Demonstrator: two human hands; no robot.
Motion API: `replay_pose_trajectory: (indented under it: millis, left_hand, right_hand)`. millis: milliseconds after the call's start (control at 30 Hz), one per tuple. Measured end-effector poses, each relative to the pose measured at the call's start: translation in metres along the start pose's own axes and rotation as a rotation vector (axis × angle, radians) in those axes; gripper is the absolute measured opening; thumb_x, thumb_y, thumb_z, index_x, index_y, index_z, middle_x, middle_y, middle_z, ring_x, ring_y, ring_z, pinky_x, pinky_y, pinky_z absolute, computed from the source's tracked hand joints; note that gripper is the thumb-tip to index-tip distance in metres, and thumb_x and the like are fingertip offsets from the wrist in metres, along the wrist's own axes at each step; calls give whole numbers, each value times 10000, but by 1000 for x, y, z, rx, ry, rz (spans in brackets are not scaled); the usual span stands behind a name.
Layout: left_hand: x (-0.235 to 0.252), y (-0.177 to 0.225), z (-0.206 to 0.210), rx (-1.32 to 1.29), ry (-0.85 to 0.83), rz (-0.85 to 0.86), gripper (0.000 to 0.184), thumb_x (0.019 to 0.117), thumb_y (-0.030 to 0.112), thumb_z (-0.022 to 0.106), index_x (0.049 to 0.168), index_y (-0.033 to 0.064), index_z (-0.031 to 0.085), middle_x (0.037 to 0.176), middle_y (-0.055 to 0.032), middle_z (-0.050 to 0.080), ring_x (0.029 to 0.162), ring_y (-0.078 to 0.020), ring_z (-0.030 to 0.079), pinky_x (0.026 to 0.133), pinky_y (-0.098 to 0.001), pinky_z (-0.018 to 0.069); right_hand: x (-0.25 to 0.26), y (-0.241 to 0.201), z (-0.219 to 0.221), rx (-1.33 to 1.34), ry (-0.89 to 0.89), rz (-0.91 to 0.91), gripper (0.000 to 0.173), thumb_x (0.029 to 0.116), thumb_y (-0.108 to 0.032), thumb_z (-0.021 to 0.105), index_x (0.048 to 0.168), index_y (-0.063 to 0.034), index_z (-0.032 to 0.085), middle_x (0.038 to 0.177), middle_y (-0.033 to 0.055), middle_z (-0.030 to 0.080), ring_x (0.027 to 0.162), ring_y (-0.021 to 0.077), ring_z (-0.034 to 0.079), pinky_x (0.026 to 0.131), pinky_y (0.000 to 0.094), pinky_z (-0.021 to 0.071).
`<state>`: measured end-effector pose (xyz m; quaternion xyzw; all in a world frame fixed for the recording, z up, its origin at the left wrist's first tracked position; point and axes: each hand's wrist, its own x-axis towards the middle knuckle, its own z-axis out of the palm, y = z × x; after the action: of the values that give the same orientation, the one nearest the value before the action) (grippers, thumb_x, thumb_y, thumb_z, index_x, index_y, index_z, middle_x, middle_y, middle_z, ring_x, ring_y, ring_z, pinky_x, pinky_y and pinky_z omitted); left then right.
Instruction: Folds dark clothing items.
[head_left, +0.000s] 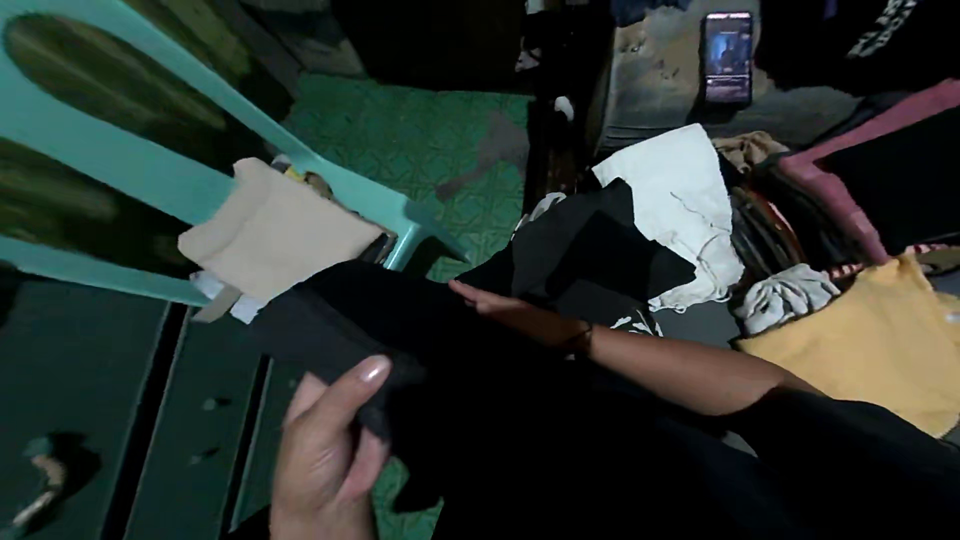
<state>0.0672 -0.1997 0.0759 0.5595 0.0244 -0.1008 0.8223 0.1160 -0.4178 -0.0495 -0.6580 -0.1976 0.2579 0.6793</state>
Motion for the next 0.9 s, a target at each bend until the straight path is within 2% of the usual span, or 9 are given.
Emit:
replay_pose_trajectory:
  millis: [167, 400, 467, 500, 567, 600, 667, 800, 900]
  left_hand:
    - [34, -21, 76, 100, -76, -87, 200, 908, 140, 663, 1107, 149, 661, 933, -4, 740, 842, -89, 714, 755, -294, 624]
    - [91, -94, 181, -85, -318, -116, 310, 957, -28, 612, 1257, -10, 533, 1057, -98, 718, 965, -179, 714, 867, -391, 611]
    - [103, -114, 196, -100, -355, -260, 519, 981, 7, 622, 1441, 22, 382, 1179, -171, 668, 1040, -273, 700, 878, -481, 610]
    - [107, -123, 197, -96, -389, -319, 738, 1004, 41, 605, 1585, 118, 155, 1301, -189, 608, 1132, -311, 669, 932, -522, 587]
    - [111, -136, 188, -22, -433, -326, 928, 1032, 112, 568, 1624, 240, -134, 1413, -185, 555, 1206, -326, 645, 988, -529, 561]
    - [113, -142, 179, 32, -438, -270, 925, 1032, 125, 566, 1626, 225, -136, 1425, -187, 556, 1215, -327, 643, 991, -530, 563]
    - [115, -151, 154, 236, -414, -86, 840, 1026, 125, 576, 1647, 163, 11, 1415, -154, 581, 1210, -277, 647, 989, -485, 571]
    - [130, -170, 80, 839, -270, 295, 658, 1017, 258, 569, 1599, 91, 310, 1474, -133, 535, 1340, -241, 521, 1103, -434, 455]
    - [151, -182, 31, 974, -239, 289, 534, 1031, 267, 575, 1517, 70, 468, 1426, -179, 558, 1330, -297, 520, 1110, -490, 435]
  right_hand:
    - [-48, -49, -68, 73, 147, 73, 877, 1019, -700, 139, 1466, -50, 524, 1415, 84, 626, 1222, 199, 649, 954, 405, 581]
    - [-130, -63, -166, 160, 353, 26, 1077, 848, -913, 73, 1410, -157, 595, 1217, 7, 735, 972, 158, 737, 670, 341, 635]
    - [-139, -55, -180, 144, 438, 79, 1044, 887, -869, 29, 1428, -166, 579, 1188, -14, 743, 963, 109, 720, 704, 290, 603]
    - [-141, -51, -181, 111, 490, 118, 928, 958, -784, 54, 1422, -167, 569, 1167, -43, 742, 979, 72, 708, 781, 283, 601]
    - [-140, -31, -183, 79, 586, 234, 543, 1029, -582, 363, 1311, -167, 570, 1028, -79, 725, 899, 27, 692, 796, 257, 607]
    - [-136, -18, -186, 62, 610, 288, 406, 973, -428, 576, 1245, -127, 594, 962, -31, 731, 834, 67, 703, 759, 289, 620]
    - [-128, 3, -192, -8, 656, 383, 386, 888, -116, 770, 1235, -34, 622, 1001, 84, 733, 859, 158, 719, 808, 372, 624]
    - [-122, -3, -194, -75, 809, 313, 388, 904, -10, 728, 1267, -39, 596, 1066, 63, 710, 905, 102, 700, 833, 313, 608]
    - [-122, -5, -199, -54, 803, 197, 343, 901, -3, 720, 1226, -48, 619, 1043, 28, 723, 900, 68, 704, 830, 274, 611]
